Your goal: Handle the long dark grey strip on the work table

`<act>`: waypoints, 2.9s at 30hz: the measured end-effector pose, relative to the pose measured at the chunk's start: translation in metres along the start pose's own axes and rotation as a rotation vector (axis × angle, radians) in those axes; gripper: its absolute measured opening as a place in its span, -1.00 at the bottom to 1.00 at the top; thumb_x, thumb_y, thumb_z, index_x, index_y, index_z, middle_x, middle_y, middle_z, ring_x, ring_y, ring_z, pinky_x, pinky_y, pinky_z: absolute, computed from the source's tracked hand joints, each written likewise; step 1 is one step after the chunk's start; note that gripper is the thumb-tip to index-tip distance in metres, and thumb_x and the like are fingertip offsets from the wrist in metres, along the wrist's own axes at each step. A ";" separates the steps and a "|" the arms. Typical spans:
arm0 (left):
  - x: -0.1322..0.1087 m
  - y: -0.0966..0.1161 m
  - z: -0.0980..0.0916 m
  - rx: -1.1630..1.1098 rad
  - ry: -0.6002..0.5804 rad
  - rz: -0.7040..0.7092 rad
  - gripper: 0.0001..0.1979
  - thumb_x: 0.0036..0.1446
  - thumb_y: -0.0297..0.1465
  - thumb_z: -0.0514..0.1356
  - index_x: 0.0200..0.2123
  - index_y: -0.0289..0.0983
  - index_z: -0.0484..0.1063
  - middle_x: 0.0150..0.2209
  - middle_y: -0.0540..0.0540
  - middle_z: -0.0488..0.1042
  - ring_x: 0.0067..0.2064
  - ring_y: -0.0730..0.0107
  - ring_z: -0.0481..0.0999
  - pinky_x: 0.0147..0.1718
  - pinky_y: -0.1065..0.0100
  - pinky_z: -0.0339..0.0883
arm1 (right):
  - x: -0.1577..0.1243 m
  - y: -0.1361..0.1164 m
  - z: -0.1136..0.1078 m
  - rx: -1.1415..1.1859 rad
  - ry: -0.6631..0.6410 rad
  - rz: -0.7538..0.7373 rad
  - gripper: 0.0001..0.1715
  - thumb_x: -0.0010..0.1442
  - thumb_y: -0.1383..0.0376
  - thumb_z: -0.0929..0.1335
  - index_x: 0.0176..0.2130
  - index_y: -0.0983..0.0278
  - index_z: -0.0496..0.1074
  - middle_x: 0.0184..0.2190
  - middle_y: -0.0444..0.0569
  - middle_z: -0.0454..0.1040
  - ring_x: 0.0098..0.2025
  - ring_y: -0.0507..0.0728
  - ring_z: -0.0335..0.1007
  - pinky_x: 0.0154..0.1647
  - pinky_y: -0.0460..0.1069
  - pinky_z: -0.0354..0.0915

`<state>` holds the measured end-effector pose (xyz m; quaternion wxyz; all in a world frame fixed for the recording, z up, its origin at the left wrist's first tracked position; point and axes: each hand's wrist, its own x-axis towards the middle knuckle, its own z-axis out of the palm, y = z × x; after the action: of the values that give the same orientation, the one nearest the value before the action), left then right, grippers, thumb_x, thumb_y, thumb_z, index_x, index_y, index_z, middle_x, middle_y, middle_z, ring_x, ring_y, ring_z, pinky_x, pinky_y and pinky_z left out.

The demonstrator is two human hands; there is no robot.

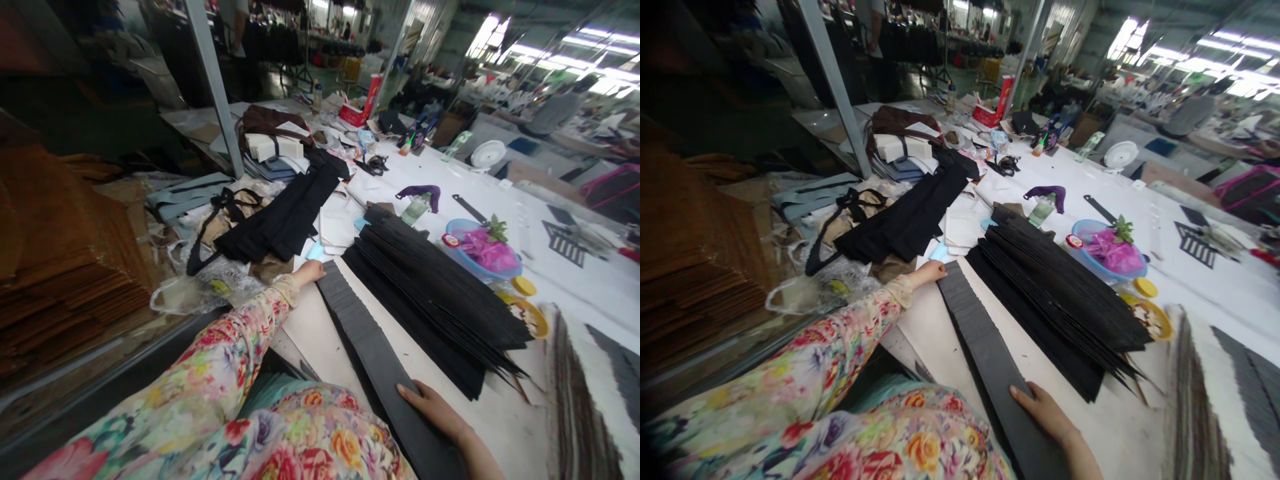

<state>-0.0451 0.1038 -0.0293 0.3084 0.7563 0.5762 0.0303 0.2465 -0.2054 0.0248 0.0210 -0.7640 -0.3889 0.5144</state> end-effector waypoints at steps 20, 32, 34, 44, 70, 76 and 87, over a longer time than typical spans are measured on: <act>-0.005 0.006 -0.001 0.022 0.070 -0.050 -0.83 0.05 -0.36 0.13 -0.32 -0.34 0.42 -0.23 -0.17 0.41 -0.22 0.31 0.43 -0.26 0.40 0.24 | -0.007 -0.014 0.009 -0.026 0.036 -0.017 -0.11 -0.06 -0.21 0.20 -0.01 0.43 0.24 0.03 0.15 0.31 0.08 0.24 0.19 0.14 0.03 0.04; 0.003 -0.006 -0.008 0.073 0.205 0.096 -0.81 0.01 -0.42 0.13 -0.28 -0.29 0.47 -0.22 -0.15 0.39 -0.13 0.31 0.37 -0.13 0.39 0.20 | -0.003 -0.007 0.014 -0.034 0.140 -0.038 -0.12 -0.10 -0.20 0.23 -0.04 0.41 0.26 -0.01 0.14 0.34 0.06 0.25 0.21 0.09 0.03 0.09; 0.003 -0.007 -0.010 0.038 0.195 0.123 -0.81 0.02 -0.45 0.12 -0.28 -0.28 0.48 -0.23 -0.13 0.41 -0.15 0.34 0.39 -0.15 0.41 0.20 | -0.005 -0.009 0.014 -0.038 0.141 -0.043 -0.15 -0.09 -0.20 0.23 -0.05 0.40 0.27 -0.02 0.13 0.36 0.04 0.25 0.23 0.08 0.02 0.11; 0.006 -0.005 -0.009 -0.109 0.026 -0.080 -0.81 0.02 -0.35 0.10 -0.39 -0.34 0.46 -0.44 -0.09 0.49 -0.38 0.38 0.45 -0.41 0.46 0.23 | -0.012 -0.021 0.006 0.038 -0.010 -0.073 -0.26 -0.08 -0.20 0.23 -0.19 0.35 0.34 -0.22 0.05 0.47 -0.16 0.20 0.38 -0.15 -0.01 0.26; -0.010 0.001 -0.006 -0.031 0.077 -0.061 -0.90 -0.02 -0.36 0.17 -0.43 -0.26 0.44 -0.40 -0.03 0.47 -0.32 0.42 0.42 -0.38 0.48 0.21 | -0.022 -0.009 0.003 0.263 -0.160 -0.047 -0.29 -0.04 -0.20 0.21 -0.23 0.33 0.39 -0.25 -0.01 0.50 -0.15 0.17 0.40 -0.13 -0.04 0.29; -0.010 0.003 -0.002 -0.003 0.067 -0.080 -0.87 0.02 -0.33 0.15 -0.37 -0.27 0.41 -0.34 -0.07 0.44 -0.31 0.39 0.42 -0.36 0.44 0.21 | -0.017 -0.006 0.004 0.164 -0.074 -0.020 -0.26 -0.05 -0.18 0.22 -0.16 0.34 0.39 -0.15 0.03 0.46 -0.04 0.20 0.32 -0.01 -0.01 0.20; -0.063 0.068 0.017 0.113 0.228 0.388 -0.73 0.11 -0.51 0.00 -0.12 -0.23 0.31 -0.08 -0.13 0.32 -0.01 0.28 0.26 -0.08 0.25 0.15 | -0.005 0.001 0.005 0.045 -0.011 -0.031 -0.18 -0.07 -0.20 0.21 -0.08 0.39 0.35 -0.05 0.10 0.39 0.01 0.22 0.27 0.03 0.00 0.14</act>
<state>-0.0014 0.0309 0.0103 0.1868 0.8607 0.4518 0.1422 0.2417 -0.2113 0.0260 0.0437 -0.7544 -0.3891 0.5269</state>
